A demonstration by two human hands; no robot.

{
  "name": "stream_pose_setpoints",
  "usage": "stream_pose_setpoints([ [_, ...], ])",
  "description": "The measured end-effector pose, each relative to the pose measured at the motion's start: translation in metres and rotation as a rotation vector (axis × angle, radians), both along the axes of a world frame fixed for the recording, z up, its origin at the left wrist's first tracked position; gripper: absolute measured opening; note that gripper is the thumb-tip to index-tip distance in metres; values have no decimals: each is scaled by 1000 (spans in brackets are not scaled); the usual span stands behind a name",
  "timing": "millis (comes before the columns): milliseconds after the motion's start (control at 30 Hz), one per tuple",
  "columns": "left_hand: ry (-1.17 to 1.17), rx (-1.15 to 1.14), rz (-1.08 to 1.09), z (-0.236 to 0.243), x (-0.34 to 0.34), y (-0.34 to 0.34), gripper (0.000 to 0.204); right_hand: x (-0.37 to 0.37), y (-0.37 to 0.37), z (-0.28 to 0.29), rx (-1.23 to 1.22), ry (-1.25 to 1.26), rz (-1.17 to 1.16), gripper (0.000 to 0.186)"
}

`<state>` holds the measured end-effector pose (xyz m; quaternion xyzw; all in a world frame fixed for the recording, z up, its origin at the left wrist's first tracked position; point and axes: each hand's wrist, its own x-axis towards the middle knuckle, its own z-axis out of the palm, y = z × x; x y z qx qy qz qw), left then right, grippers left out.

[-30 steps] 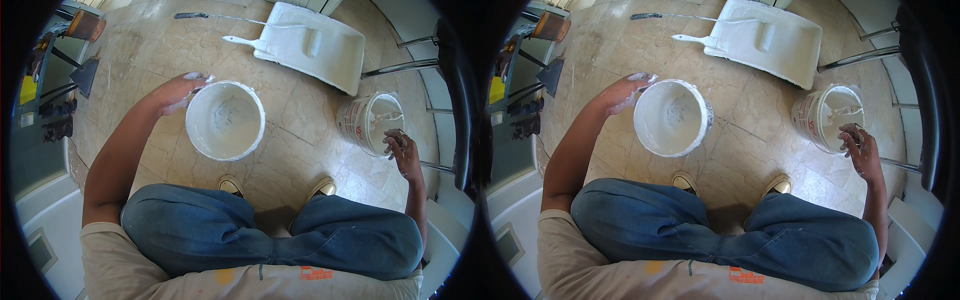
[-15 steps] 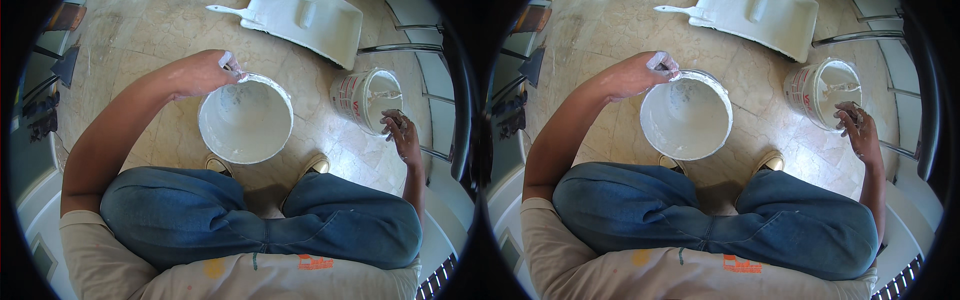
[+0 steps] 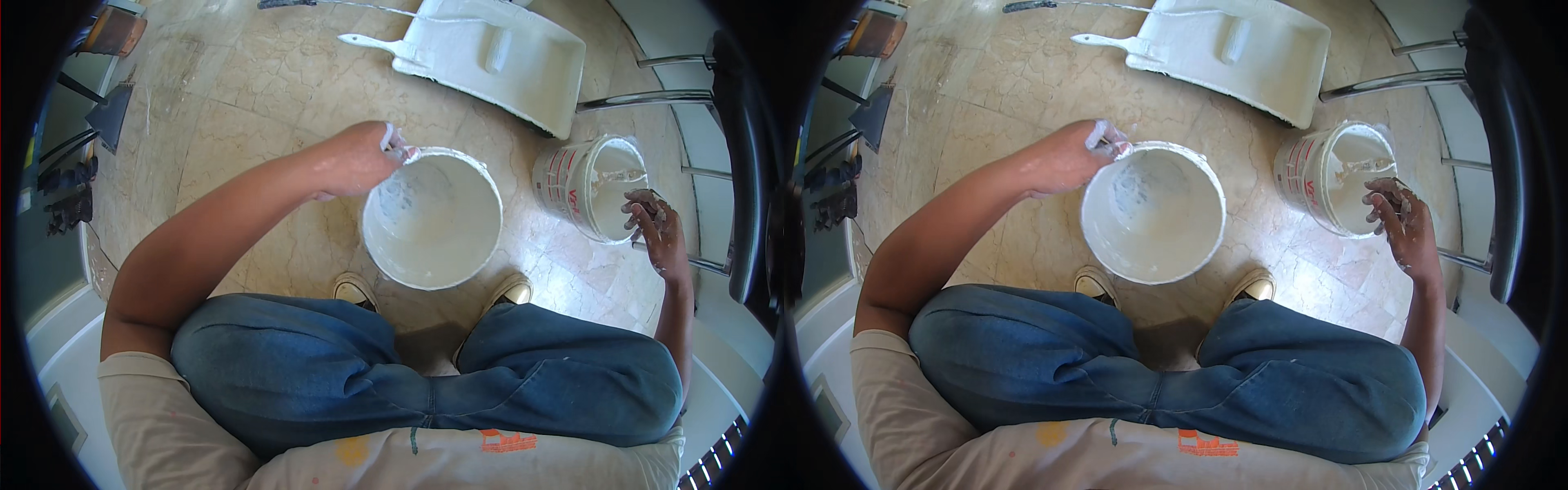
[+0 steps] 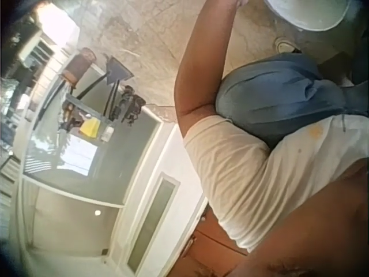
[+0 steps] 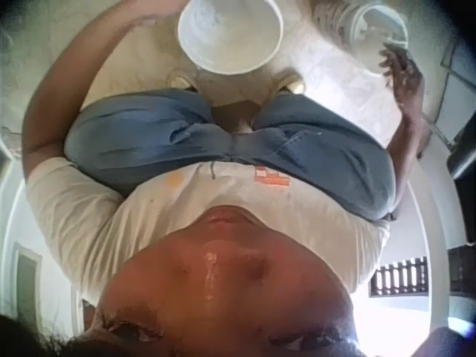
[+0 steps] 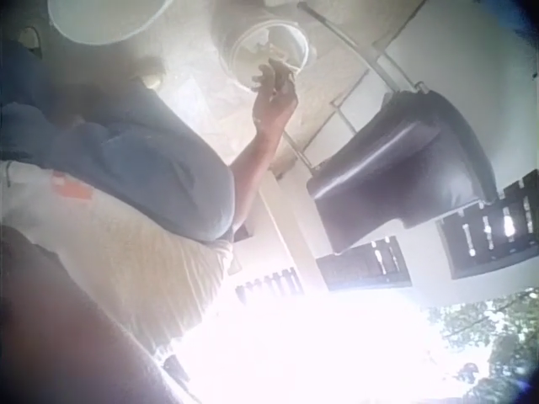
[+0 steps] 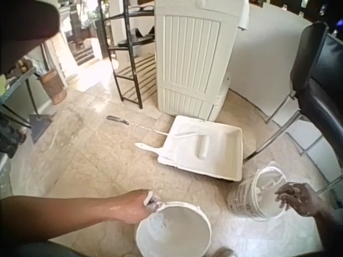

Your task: The recorder is preparing and mixing white paint in buckets on the floor.

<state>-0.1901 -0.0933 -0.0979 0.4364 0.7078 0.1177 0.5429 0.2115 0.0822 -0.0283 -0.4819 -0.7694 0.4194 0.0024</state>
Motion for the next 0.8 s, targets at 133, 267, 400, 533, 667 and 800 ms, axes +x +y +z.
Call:
stream_pose_setpoints([
  [133,-170,-87,79,-15,17,2,42,-21,3,13,48,2,38,26],
  [267,-537,-174,278,-31,23,5,49,-43,-1,28,61,-75,105,25],
  [400,-676,-198,437,-48,-4,28,49,-62,7,40,118,-161,255,26],
  [533,-474,-46,563,-121,-96,49,60,-107,20,47,92,-346,249,30],
  [667,-559,-96,714,-139,-83,80,71,-145,63,34,440,-533,557,41],
  [800,-549,-1,801,-153,-75,98,89,-170,184,-50,509,-527,420,42],
])
